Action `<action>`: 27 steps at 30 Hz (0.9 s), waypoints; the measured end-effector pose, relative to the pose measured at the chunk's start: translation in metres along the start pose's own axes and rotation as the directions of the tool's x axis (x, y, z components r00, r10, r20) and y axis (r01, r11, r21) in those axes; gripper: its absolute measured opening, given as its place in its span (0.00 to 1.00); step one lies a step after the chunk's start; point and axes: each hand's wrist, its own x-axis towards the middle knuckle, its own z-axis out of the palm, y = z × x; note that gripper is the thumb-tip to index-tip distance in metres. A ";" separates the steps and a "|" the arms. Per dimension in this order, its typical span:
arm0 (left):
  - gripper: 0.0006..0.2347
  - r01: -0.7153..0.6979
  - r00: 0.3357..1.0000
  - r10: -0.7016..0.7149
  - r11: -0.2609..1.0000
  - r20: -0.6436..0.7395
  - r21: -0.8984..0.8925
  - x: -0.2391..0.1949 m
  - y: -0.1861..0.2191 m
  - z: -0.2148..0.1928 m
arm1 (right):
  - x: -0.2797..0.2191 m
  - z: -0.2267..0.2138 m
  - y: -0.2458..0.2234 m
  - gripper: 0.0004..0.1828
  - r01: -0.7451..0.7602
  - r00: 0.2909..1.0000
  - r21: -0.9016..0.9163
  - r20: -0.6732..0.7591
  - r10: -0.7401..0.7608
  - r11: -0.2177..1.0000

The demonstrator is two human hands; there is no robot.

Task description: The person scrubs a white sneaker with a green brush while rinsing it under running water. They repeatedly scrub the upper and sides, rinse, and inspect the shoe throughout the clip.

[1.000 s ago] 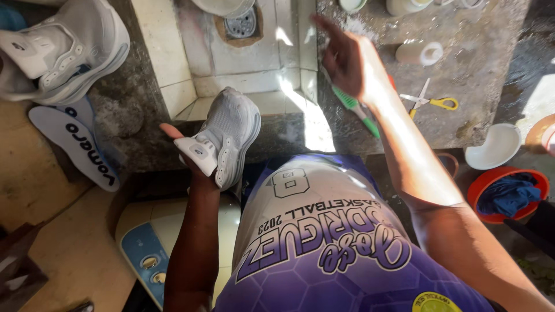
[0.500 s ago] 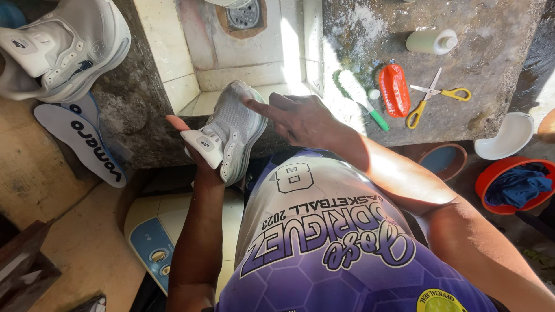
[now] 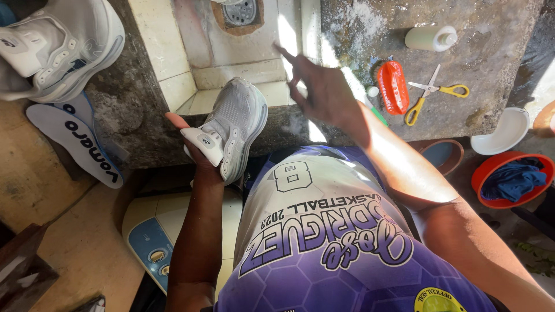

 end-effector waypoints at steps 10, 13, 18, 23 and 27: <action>0.55 0.029 0.998 -0.022 0.993 -0.065 0.113 0.000 -0.010 0.015 | 0.009 -0.030 0.115 0.32 -0.466 0.872 -0.127 -0.233 0.430 0.876; 0.57 0.040 0.997 -0.032 0.992 -0.066 0.122 0.000 -0.010 0.013 | 0.018 -0.023 0.148 0.23 -0.373 0.918 -0.338 -0.268 0.292 0.864; 0.59 0.033 0.996 -0.020 0.989 -0.092 0.147 0.005 -0.016 0.002 | 0.027 -0.026 0.148 0.22 -0.332 0.938 -0.507 -0.264 0.223 0.796; 0.60 0.089 0.996 -0.088 0.991 -0.013 0.098 0.016 -0.031 -0.010 | -0.009 -0.023 0.061 0.35 -0.129 0.986 0.050 -0.096 0.134 0.990; 0.61 0.012 0.997 -0.027 0.983 0.078 0.185 0.024 -0.041 -0.019 | -0.038 -0.009 0.000 0.35 0.023 0.999 0.203 0.038 -0.031 0.979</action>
